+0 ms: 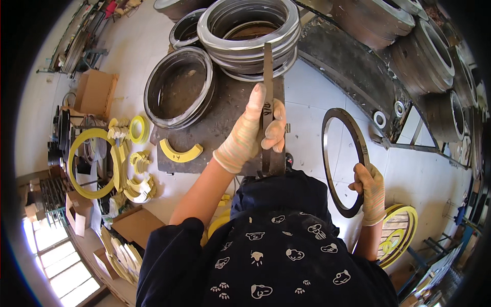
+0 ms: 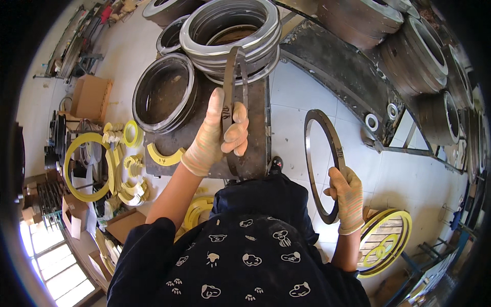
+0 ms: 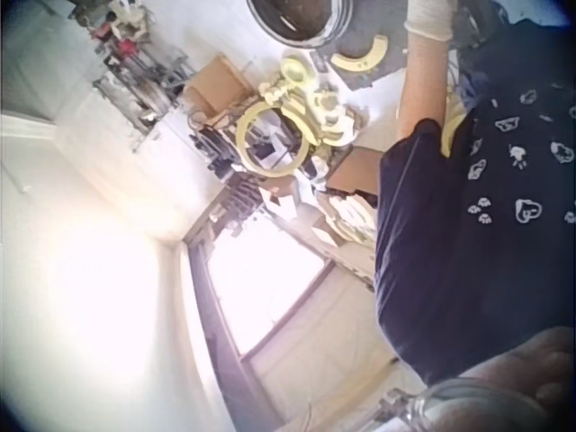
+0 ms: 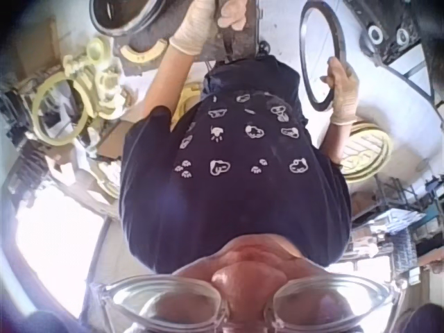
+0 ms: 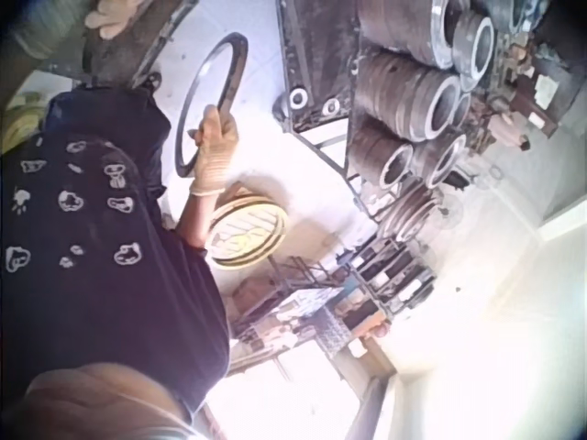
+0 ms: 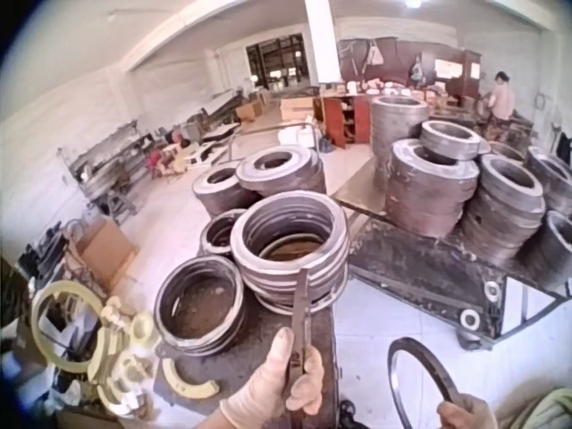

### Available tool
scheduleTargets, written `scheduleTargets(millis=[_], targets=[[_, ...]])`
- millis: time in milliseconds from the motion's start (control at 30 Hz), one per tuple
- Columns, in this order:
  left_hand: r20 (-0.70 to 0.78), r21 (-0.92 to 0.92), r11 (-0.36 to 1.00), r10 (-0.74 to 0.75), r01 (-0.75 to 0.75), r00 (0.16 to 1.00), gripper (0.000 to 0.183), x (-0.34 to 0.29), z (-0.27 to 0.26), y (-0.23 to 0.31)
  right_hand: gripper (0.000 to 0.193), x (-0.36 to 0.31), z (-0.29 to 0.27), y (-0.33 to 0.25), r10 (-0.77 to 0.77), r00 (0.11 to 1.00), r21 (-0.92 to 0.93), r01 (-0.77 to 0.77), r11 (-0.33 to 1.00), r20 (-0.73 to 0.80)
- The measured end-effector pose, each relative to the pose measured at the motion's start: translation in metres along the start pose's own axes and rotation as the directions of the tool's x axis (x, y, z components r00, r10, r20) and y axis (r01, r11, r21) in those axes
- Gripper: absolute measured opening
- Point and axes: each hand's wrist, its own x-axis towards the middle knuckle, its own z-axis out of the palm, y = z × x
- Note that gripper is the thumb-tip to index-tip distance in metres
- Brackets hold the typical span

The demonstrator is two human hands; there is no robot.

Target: Applying yellow adhesive strips to the edges of circular metal components.

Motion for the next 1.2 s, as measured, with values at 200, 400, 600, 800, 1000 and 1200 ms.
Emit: scheduleTargets(millis=[200,400,600,800,1000,1200], targets=[[-0.051,-0.033,0.998,0.044,-0.046,0.998,0.074,-0.005,0.001,0.011,0.024,0.001,0.012,-0.005,-0.015,0.998,0.017,0.014,1.000,0.063],[-0.183,0.303,0.949,0.153,-0.092,0.971,0.034,-0.030,0.007,0.014,0.018,-0.017,0.015,-0.022,-0.099,0.975,-0.430,0.177,0.885,0.197],[-0.268,0.378,0.920,0.003,0.102,0.964,0.030,-0.064,-0.017,0.033,0.024,-0.035,0.041,-0.097,0.043,0.911,-0.784,0.329,0.527,0.411],[-0.068,0.450,0.887,0.153,-0.107,0.986,0.056,-0.079,-0.038,0.009,0.033,0.000,0.074,-0.110,-0.253,0.184,-0.229,0.960,-0.164,0.950],[0.066,0.286,0.945,0.147,-0.160,0.987,0.066,-0.104,-0.043,-0.011,0.037,0.006,0.156,-0.141,-0.077,-0.005,-0.019,0.950,-0.312,0.997],[-0.116,0.474,0.816,0.430,-0.331,0.895,0.078,-0.127,-0.029,-0.050,0.035,0.010,0.198,-0.151,0.067,-0.210,0.217,0.862,-0.458,0.975]])
